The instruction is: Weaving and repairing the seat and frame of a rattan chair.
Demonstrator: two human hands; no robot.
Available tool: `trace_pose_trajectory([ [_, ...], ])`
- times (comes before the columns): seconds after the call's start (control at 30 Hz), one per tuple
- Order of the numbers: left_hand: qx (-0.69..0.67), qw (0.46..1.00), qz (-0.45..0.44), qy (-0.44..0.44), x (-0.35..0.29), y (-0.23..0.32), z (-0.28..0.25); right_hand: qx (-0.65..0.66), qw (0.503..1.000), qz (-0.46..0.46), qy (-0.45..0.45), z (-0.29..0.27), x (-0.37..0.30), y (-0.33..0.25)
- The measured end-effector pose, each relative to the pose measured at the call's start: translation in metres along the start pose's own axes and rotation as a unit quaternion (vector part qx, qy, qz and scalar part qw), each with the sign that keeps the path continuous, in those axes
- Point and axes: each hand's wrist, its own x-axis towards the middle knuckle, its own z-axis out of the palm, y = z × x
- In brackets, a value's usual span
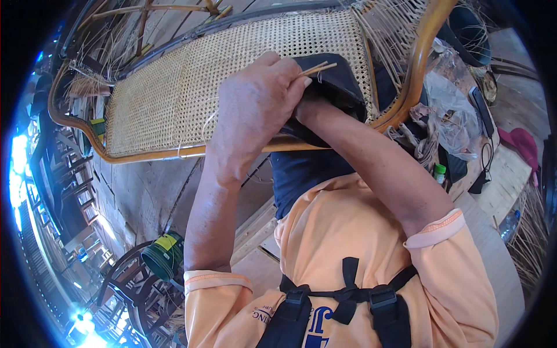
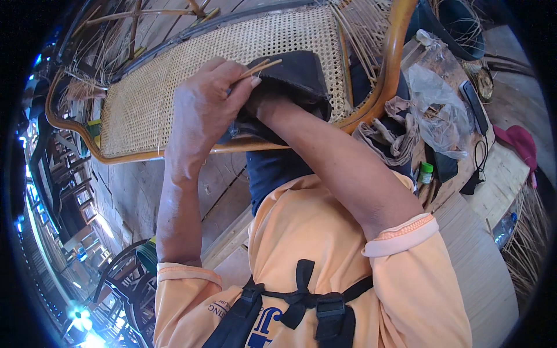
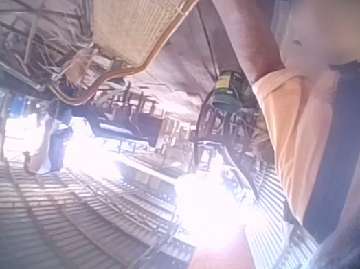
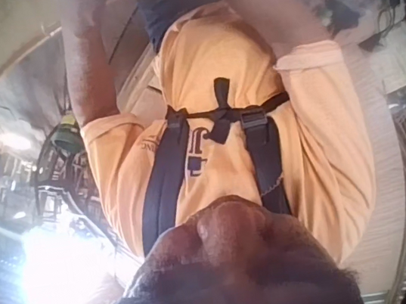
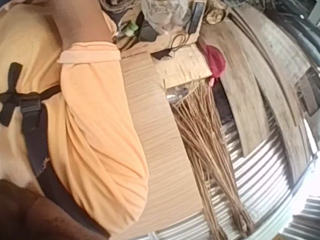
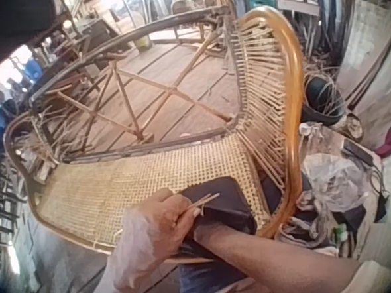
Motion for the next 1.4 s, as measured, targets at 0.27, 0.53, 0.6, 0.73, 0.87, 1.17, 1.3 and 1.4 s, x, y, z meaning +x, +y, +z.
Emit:
trace_pose_trajectory([
  [0.27, -0.08, 0.996, -0.023, 0.028, -0.006, -0.011, 0.005, -0.011, 0.999, -0.009, -0.048, 0.004, 0.008, 0.023],
  [0.53, -0.162, 0.976, -0.138, 0.042, -0.024, -0.027, 0.007, -0.014, 0.996, -0.021, -0.082, -0.005, -0.024, 0.044],
  [0.6, -0.143, 0.943, -0.3, 0.021, -0.035, -0.048, 0.014, -0.019, 0.997, -0.015, -0.08, -0.007, -0.028, 0.045],
  [0.73, -0.234, 0.852, -0.457, -0.102, -0.08, -0.083, 0.055, -0.02, 0.995, -0.029, -0.098, -0.013, -0.026, 0.059],
  [0.87, -0.306, 0.82, -0.482, -0.043, -0.078, -0.074, 0.071, -0.022, 0.993, -0.037, -0.114, -0.015, -0.012, 0.074],
  [1.17, -0.222, 0.899, -0.371, -0.068, -0.038, -0.08, 0.077, -0.031, 0.99, -0.046, -0.131, -0.036, -0.05, 0.102],
  [1.3, -0.14, 0.904, -0.356, -0.19, -0.038, -0.077, 0.089, -0.026, 0.988, -0.06, -0.14, -0.035, -0.078, 0.104],
  [1.4, -0.154, 0.919, -0.314, -0.181, -0.04, -0.076, 0.097, -0.032, 0.986, -0.068, -0.146, -0.042, -0.096, 0.106],
])
